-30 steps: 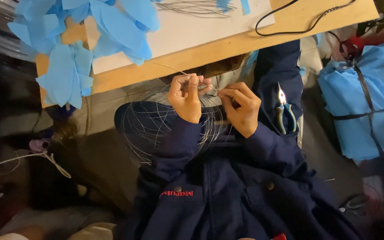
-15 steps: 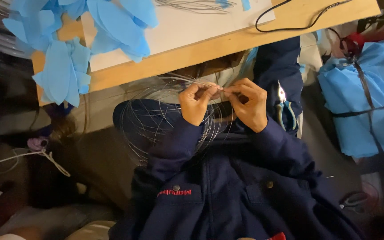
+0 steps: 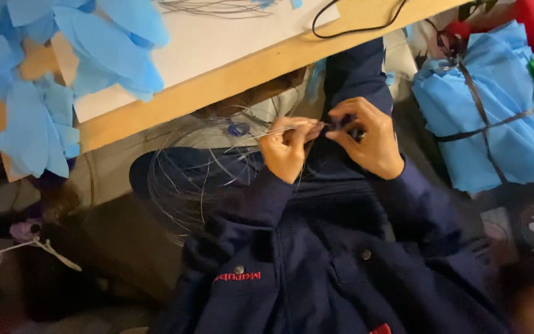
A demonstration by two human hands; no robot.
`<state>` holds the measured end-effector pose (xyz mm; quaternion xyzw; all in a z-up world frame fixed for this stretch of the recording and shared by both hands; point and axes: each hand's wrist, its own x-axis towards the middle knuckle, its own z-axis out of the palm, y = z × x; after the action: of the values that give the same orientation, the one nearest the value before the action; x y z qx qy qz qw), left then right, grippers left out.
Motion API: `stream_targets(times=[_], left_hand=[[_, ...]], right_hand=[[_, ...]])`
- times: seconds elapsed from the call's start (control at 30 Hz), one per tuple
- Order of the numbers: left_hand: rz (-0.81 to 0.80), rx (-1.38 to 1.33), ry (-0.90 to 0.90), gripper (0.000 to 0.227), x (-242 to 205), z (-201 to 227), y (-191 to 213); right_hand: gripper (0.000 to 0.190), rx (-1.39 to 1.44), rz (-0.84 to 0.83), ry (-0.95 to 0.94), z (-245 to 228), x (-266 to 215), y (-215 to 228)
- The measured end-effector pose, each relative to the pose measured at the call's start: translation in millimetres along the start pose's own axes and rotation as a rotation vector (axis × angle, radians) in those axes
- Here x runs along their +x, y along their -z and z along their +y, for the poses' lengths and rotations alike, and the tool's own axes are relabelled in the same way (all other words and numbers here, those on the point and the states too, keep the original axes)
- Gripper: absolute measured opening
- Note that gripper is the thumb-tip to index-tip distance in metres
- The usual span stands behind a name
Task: Cutting and preparing thin metal wires from a coil for use in upholstery or frame making.
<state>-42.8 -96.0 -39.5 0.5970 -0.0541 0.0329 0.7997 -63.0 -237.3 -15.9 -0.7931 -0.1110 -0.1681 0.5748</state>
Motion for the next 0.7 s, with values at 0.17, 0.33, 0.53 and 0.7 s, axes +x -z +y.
stream_targets(times=[0.17, 0.33, 0.53, 0.7], left_hand=[[0.098, -0.068, 0.075, 0.008, -3.8, -40.7, 42.4], [0.147, -0.080, 0.080, 0.006, -6.3, -44.6, 55.9], [0.162, -0.150, 0.057, 0.006, -6.2, -51.2, 67.8], [0.175, -0.167, 0.009, 0.007, -5.1, -52.6, 76.7]], right_hand=[[0.033, -0.786, 0.157, -0.056, 71.2, -78.4, 6.6], [0.042, -1.017, 0.160, -0.258, 97.4, -107.8, -6.9], [0.022, -0.748, 0.233, -0.324, 103.0, -110.7, -1.8], [0.018, 0.451, 0.219, -0.695, 16.1, -93.6, -43.2]])
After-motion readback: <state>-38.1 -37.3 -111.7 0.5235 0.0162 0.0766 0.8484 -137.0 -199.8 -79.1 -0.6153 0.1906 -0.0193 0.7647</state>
